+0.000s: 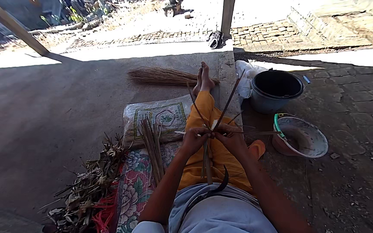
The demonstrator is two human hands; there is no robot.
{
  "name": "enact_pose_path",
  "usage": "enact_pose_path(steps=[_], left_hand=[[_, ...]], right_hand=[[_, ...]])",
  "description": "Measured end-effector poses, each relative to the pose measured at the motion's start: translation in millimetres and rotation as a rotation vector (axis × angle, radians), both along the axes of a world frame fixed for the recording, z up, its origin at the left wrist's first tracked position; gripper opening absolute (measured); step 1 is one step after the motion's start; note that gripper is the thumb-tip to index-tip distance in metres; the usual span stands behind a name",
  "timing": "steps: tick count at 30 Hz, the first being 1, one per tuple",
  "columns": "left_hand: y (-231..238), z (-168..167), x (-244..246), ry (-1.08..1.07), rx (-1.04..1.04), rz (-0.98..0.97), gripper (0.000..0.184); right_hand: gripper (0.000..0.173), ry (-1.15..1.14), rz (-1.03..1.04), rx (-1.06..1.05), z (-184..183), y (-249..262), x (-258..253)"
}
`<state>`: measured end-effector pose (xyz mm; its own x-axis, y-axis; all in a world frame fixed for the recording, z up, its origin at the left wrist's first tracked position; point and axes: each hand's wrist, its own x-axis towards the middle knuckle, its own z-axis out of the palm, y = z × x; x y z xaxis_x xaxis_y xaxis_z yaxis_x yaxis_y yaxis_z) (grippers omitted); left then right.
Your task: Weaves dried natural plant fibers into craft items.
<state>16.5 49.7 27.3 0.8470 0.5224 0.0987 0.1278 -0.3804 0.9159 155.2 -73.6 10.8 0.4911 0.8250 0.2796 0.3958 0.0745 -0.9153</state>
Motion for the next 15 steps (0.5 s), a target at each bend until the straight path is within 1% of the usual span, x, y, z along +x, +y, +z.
enact_pose_path(steps=[2,4,6,7,9,11,13,15], left_hand=[[-3.4,2.0,-1.6,-0.032,0.012,0.006,0.011],[-7.8,1.1,-1.2,-0.022,0.038,0.087,0.013],[-12.0,-1.7,0.4,-0.016,0.028,0.192,0.018],[-13.8,-3.4,1.3,-0.042,0.000,0.233,0.019],[-17.0,-5.5,2.8,-0.132,-0.081,0.273,0.017],[-19.8,-6.3,2.3,-0.210,-0.116,0.231,0.010],[-21.1,-7.9,2.4,-0.236,-0.112,0.189,0.002],[-22.0,-7.0,2.8,-0.223,-0.113,0.195,0.002]], right_hand=[[0.009,-0.078,-0.047,-0.032,0.7,0.6,-3.2],[0.010,-0.125,-0.068,-0.058,2.1,1.4,-7.1],[0.011,-0.112,-0.067,-0.023,-0.2,3.2,-9.1],[0.010,-0.057,-0.053,-0.001,-1.7,4.0,-8.3],[0.005,0.164,-0.013,0.009,1.5,3.5,-4.5],[0.005,0.355,0.002,-0.010,8.2,1.6,-1.4],[0.006,0.449,0.016,-0.022,12.1,-0.3,1.0],[0.008,0.494,0.057,-0.023,13.6,-1.9,3.1]])
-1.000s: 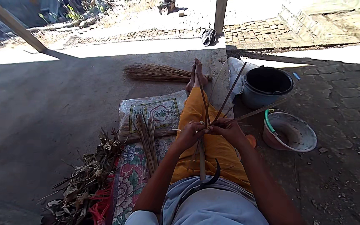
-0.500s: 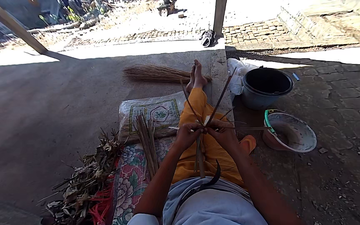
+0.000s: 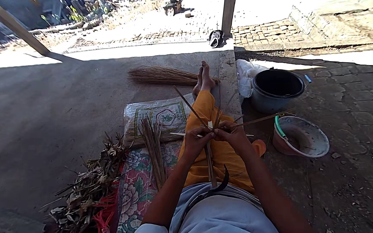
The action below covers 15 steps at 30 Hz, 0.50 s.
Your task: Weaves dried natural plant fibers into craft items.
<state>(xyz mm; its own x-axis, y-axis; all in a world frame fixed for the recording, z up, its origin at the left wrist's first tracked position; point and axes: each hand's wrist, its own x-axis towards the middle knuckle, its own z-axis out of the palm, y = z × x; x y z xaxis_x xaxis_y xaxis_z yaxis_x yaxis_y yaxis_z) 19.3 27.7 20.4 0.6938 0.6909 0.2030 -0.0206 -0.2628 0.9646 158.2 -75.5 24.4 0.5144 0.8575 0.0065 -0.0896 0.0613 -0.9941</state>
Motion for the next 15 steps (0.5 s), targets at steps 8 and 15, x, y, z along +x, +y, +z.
enact_pose_path(steps=[8,15], left_hand=[[6.8,0.4,0.3,-0.037,-0.222,0.098,0.007],[5.2,4.3,-0.3,0.009,-0.147,0.000,0.005]], right_hand=[[0.011,0.111,0.099,0.066,-1.1,-3.7,5.9],[0.011,0.127,0.064,0.085,-1.6,-2.5,2.5]])
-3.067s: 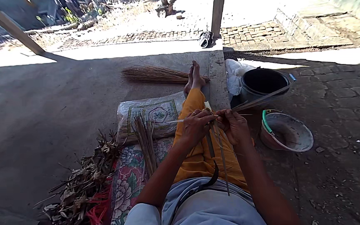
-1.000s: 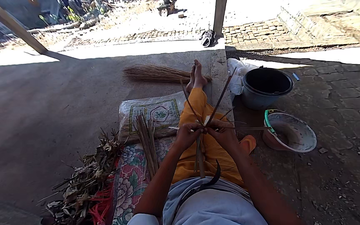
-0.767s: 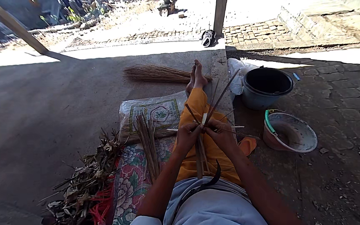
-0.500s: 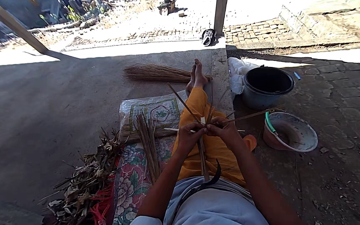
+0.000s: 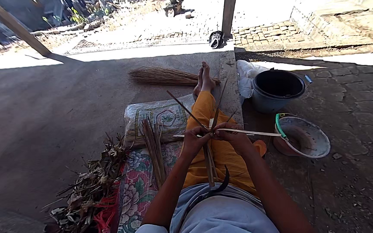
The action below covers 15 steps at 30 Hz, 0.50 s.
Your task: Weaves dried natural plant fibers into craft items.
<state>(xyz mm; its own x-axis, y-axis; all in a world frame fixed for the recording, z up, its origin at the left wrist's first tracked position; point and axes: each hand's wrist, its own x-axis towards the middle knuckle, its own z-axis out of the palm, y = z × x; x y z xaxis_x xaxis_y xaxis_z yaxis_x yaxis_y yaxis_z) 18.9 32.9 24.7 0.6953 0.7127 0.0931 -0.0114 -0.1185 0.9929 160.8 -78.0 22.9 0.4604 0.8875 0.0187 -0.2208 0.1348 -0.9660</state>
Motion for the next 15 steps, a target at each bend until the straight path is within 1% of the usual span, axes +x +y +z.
enact_pose_path(steps=[3,6,10,12,15], left_hand=[[-0.7,0.2,-1.0,0.003,0.021,-0.051,0.004],[-1.6,-2.4,0.0,-0.022,0.063,-0.070,0.004],[-1.2,-9.2,1.2,-0.112,0.104,-0.066,0.009],[-2.5,-11.0,1.8,-0.181,0.115,-0.080,0.011],[-3.1,-10.3,2.2,-0.187,0.155,-0.099,0.007]], right_hand=[[0.011,-0.015,-0.003,0.021,-5.2,-0.1,4.2],[0.009,-0.015,-0.046,0.043,-2.9,-0.2,3.9],[0.022,0.061,-0.139,0.007,0.9,2.2,2.8],[0.025,0.077,-0.151,-0.002,2.5,2.1,3.5],[0.014,0.012,-0.151,0.053,3.2,0.1,2.9]])
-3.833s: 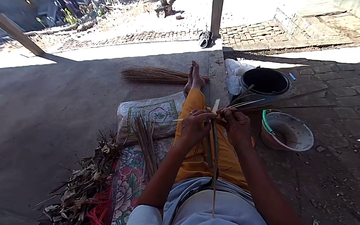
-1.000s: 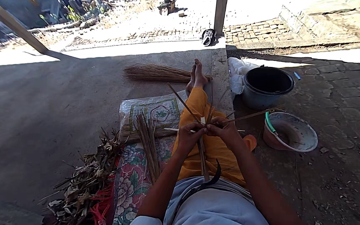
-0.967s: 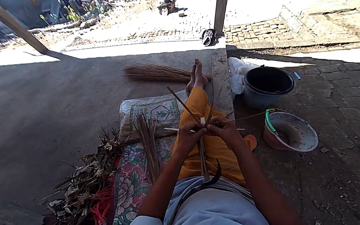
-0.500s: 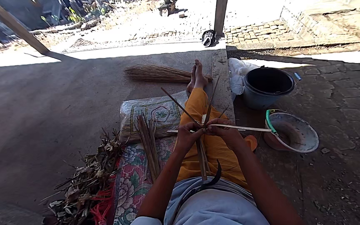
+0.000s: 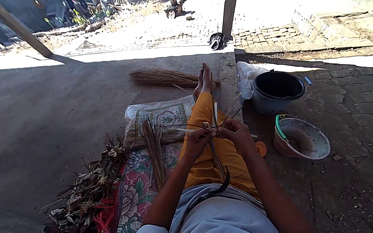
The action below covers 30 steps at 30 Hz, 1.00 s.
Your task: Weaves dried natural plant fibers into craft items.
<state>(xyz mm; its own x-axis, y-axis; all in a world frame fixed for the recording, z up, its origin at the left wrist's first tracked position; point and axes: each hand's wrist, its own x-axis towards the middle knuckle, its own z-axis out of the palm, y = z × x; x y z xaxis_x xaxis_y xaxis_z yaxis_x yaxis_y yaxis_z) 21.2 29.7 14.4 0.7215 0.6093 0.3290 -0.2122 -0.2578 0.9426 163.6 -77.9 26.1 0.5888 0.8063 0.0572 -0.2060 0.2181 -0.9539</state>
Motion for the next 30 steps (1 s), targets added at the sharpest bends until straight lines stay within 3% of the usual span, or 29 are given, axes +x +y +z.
enact_pose_path(steps=[4,9,17,20,23,25,30], left_hand=[[-0.4,4.0,2.0,0.058,-0.027,0.025,0.008],[-0.4,4.8,2.0,0.102,-0.051,0.064,0.004],[6.8,-4.9,-1.0,0.179,0.238,0.142,0.009],[7.5,-3.8,-1.9,0.160,0.150,0.117,0.006],[2.8,2.8,-2.8,0.074,-0.271,0.045,0.007],[0.1,4.7,-2.3,0.035,-0.411,-0.011,0.012],[3.3,5.5,0.6,0.020,-0.260,-0.164,0.014]], right_hand=[[0.010,-0.169,0.052,0.042,-2.2,-1.5,1.5],[0.013,-0.377,0.132,-0.050,0.7,-6.8,4.6],[0.007,-0.472,-0.002,-0.173,6.2,-4.3,-7.2],[0.007,-0.311,0.023,-0.132,5.8,-2.0,-8.9],[0.009,0.027,0.046,-0.056,5.5,0.3,-6.9],[0.009,0.090,0.041,-0.045,5.1,1.3,-6.8],[0.006,0.127,0.036,-0.040,6.6,0.9,-6.1]])
